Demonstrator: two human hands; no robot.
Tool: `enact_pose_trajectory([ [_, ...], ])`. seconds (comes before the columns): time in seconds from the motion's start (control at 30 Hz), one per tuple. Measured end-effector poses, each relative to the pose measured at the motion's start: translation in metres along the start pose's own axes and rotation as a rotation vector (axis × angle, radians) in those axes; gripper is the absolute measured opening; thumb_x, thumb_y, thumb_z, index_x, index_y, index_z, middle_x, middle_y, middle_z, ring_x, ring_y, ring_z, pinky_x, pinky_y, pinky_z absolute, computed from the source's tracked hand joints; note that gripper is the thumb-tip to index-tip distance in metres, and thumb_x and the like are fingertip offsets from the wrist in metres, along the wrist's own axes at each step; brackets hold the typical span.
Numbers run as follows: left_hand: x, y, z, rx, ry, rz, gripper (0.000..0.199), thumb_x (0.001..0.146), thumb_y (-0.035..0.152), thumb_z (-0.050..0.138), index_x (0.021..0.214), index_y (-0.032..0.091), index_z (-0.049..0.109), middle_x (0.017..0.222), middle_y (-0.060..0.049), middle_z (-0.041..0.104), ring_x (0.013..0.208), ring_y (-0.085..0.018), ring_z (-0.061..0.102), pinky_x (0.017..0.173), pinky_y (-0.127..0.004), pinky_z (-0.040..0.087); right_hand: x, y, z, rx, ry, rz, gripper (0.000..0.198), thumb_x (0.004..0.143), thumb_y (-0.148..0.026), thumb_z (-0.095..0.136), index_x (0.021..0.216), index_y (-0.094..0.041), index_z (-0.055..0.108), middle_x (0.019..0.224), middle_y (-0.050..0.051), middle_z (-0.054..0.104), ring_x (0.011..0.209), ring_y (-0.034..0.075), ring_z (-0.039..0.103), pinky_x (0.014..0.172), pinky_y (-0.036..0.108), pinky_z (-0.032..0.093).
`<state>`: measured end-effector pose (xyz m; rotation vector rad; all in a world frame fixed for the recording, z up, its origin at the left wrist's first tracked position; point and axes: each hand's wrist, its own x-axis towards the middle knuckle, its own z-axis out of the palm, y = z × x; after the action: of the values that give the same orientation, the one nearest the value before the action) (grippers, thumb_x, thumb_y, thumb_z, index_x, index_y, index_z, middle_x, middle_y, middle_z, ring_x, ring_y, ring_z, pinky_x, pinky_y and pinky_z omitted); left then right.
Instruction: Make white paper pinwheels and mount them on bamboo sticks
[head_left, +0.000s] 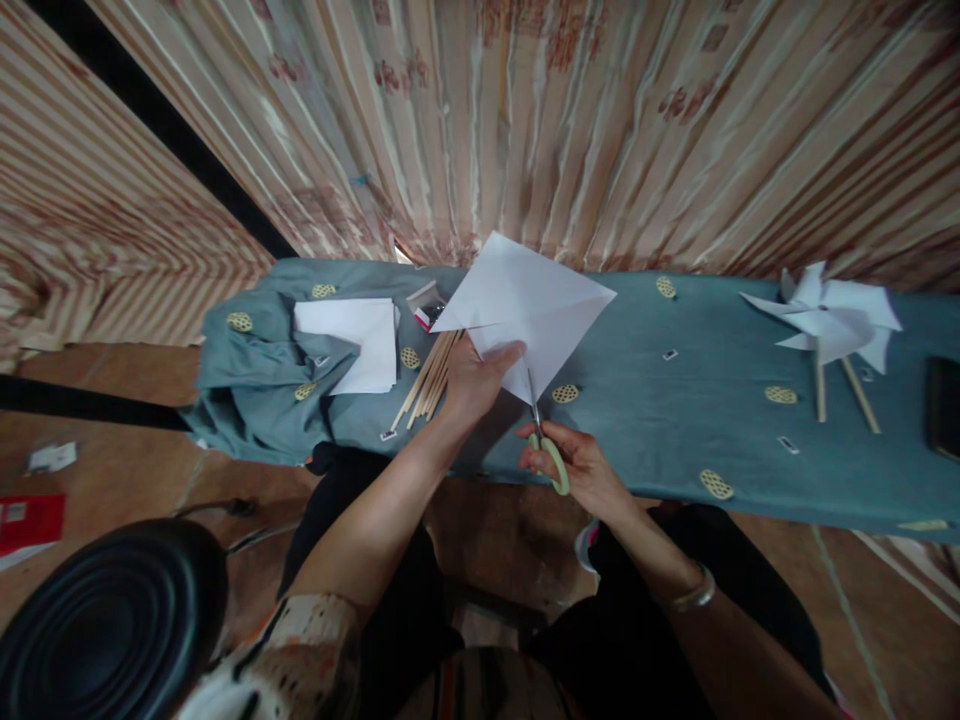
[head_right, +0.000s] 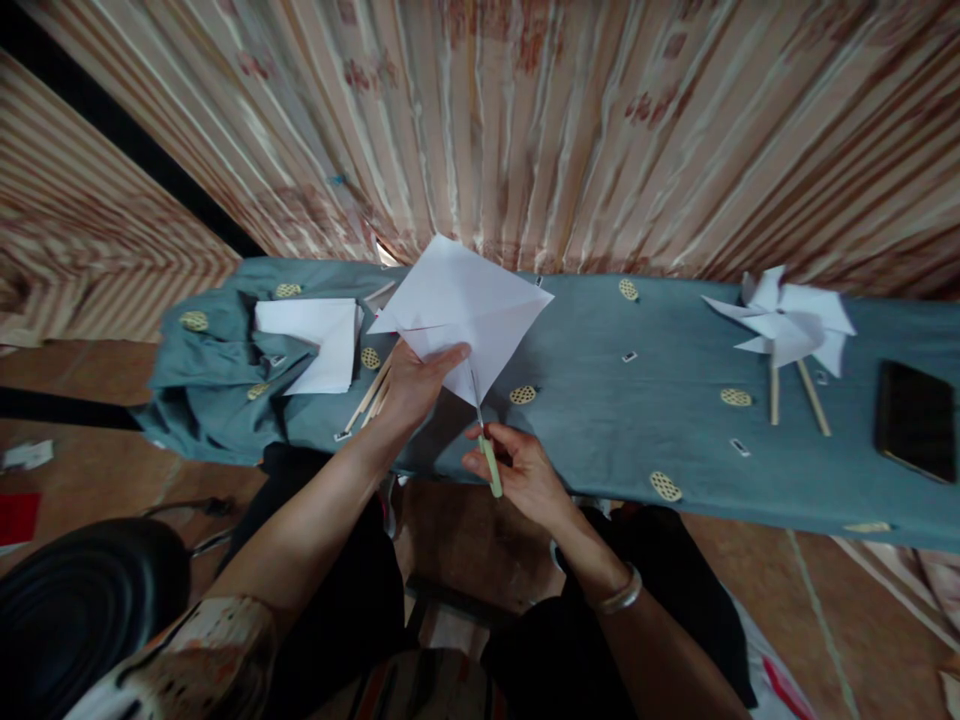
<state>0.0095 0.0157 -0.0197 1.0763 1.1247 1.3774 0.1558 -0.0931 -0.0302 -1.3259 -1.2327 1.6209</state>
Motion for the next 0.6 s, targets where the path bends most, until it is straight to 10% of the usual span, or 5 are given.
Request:
enact_pose_trajectory([
  [0.6,0.0005,0.0056,-0.0009,-0.033,-0.012,-0.025,0.026,0.064,0.025,0.081,0.083,0.016,0.066,0.082,-0.004,0.072,0.074,-0.018,0.067,0.073,-0.033,0.056,0.0002,-0.0025,0.0064,0.107,0.083,0.077,0.046,0.06,-0.051,0.086,0.087,-0.019,0.068,0.066,-0.003,0.061,0.061,0.012,0.054,0.057,0.026,0.042],
])
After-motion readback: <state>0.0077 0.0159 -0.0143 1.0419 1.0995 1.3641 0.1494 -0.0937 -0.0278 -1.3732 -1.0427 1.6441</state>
